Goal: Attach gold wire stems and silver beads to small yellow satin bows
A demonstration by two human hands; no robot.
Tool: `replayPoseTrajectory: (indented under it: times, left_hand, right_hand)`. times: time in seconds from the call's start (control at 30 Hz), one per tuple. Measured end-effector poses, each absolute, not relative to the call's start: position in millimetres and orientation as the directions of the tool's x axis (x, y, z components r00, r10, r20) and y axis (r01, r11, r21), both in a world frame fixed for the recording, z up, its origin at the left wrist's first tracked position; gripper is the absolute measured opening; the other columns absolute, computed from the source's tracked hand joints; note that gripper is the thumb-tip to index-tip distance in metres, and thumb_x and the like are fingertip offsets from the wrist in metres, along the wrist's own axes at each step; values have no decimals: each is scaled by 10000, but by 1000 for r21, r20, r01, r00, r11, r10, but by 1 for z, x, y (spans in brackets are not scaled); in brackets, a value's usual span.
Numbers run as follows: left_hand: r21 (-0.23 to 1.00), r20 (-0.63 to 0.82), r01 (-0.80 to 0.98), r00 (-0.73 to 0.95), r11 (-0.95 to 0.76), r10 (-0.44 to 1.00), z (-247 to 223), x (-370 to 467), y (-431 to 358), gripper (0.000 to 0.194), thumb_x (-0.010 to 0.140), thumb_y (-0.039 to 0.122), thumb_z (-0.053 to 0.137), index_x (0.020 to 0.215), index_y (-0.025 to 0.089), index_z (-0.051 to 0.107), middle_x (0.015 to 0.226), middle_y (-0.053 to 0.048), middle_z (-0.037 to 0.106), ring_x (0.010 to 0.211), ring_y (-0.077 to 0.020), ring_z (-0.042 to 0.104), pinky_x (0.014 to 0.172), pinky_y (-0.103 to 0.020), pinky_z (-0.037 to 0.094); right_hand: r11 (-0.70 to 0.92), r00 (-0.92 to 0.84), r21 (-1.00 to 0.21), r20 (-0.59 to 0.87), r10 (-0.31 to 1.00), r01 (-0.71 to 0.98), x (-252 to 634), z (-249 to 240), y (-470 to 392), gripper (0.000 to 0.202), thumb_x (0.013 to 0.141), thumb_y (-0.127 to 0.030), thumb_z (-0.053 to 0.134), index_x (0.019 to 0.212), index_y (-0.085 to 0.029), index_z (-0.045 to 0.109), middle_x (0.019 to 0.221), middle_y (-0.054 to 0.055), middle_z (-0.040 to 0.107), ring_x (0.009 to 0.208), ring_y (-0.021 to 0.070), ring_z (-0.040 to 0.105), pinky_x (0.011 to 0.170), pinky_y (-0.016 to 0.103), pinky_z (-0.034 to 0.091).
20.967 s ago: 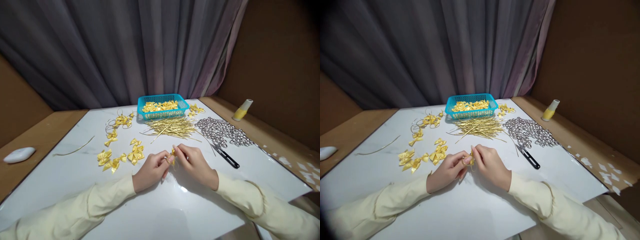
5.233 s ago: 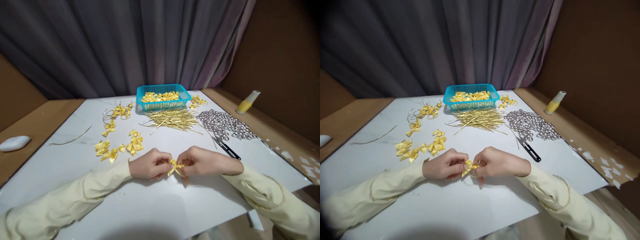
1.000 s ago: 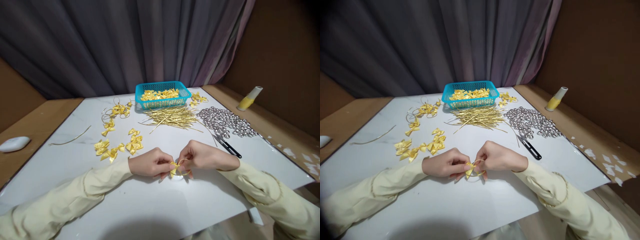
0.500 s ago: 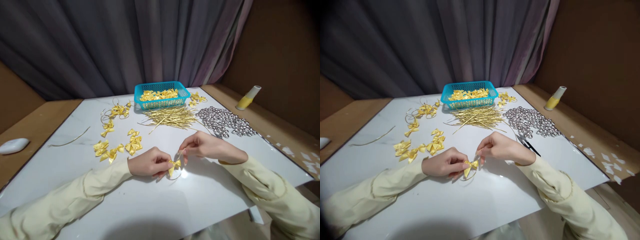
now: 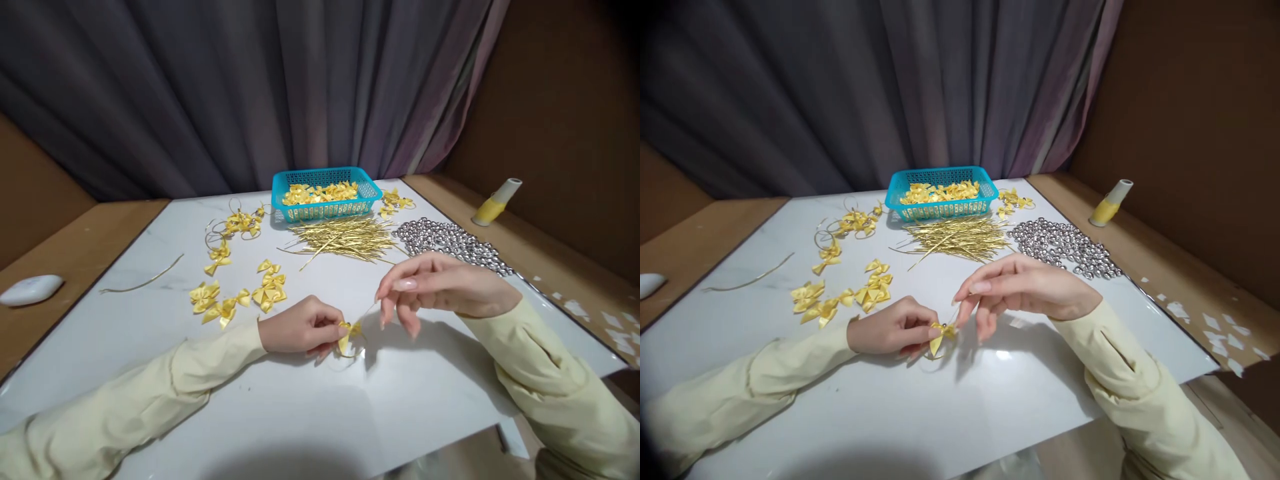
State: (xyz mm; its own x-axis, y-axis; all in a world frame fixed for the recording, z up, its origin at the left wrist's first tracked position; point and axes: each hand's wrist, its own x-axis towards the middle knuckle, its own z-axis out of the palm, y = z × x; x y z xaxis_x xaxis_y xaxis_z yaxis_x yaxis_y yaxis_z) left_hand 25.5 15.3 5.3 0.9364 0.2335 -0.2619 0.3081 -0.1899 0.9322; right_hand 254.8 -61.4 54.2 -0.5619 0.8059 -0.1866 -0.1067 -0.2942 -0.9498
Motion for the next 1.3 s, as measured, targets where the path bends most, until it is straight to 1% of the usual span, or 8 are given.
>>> replayPoseTrajectory:
  times: [0.13,0.33,0.47,0.57,0.73,0.87,1.07,1.3]
  left_hand:
    - [933,-233,294,933,-208,275,4,25,13,335,859,358,447,685,91,550,499,1,543,345,-35,387,374,-148,321]
    - [931,-179,272,921,-242,345,4,24,10,339,845,349,455,629,102,541,444,24,501,341,-44,394,372,-150,326]
    - [902,-134,274,912,-332,388,3,22,8,311,850,319,434,632,116,522,490,9,553,368,-42,401,389,-141,336]
    - [809,42,225,899,-542,436,-2,20,6,285,847,251,416,605,129,504,494,8,550,409,-51,420,420,-147,326]
    - [598,302,136,875,-790,379,-9,18,1,237,820,173,383,589,157,432,475,45,393,427,-70,345,440,-189,283]
    - [596,318,162,852,-787,417,-10,17,0,220,840,162,368,632,158,437,509,52,364,446,-71,335,454,-196,274]
    - [620,296,221,823,-753,485,-12,17,-1,227,871,184,368,683,150,492,529,52,386,452,-68,342,472,-205,275]
    - [669,288,233,794,-706,535,-12,20,-1,272,855,204,404,594,147,454,486,74,300,431,-55,279,441,-197,236]
  right_hand:
    - [-347,-647,-925,-171,743,-154,253,60,-71,310,797,-199,554,1103,-183,594,1181,86,597,1073,226,568,912,348,431]
    - [-303,-713,-953,-195,673,-25,253,58,-82,696,696,-156,681,1325,-191,386,1363,104,415,1275,222,332,1002,323,337]
    - [-240,-665,-971,-182,724,5,241,54,-78,377,789,-212,602,1163,-175,580,1178,113,597,1083,219,563,934,349,410]
    - [-168,-488,-985,-165,857,38,222,50,-76,230,787,-287,604,966,-168,687,945,86,700,872,206,661,807,324,486]
    - [-107,-270,-970,-165,949,217,196,36,-78,277,788,-392,572,736,-163,719,672,37,668,429,84,535,523,242,452]
    - [65,-87,-964,43,995,259,192,26,-79,208,725,-373,641,697,-189,733,796,55,636,518,85,482,442,207,384]
    - [-94,-52,-957,-112,992,274,190,17,-79,202,735,-354,628,757,-178,725,669,32,688,441,78,439,445,216,383]
    - [-52,49,-967,-41,998,249,190,15,-80,183,710,-343,660,716,-161,649,626,21,684,463,89,503,476,203,413]
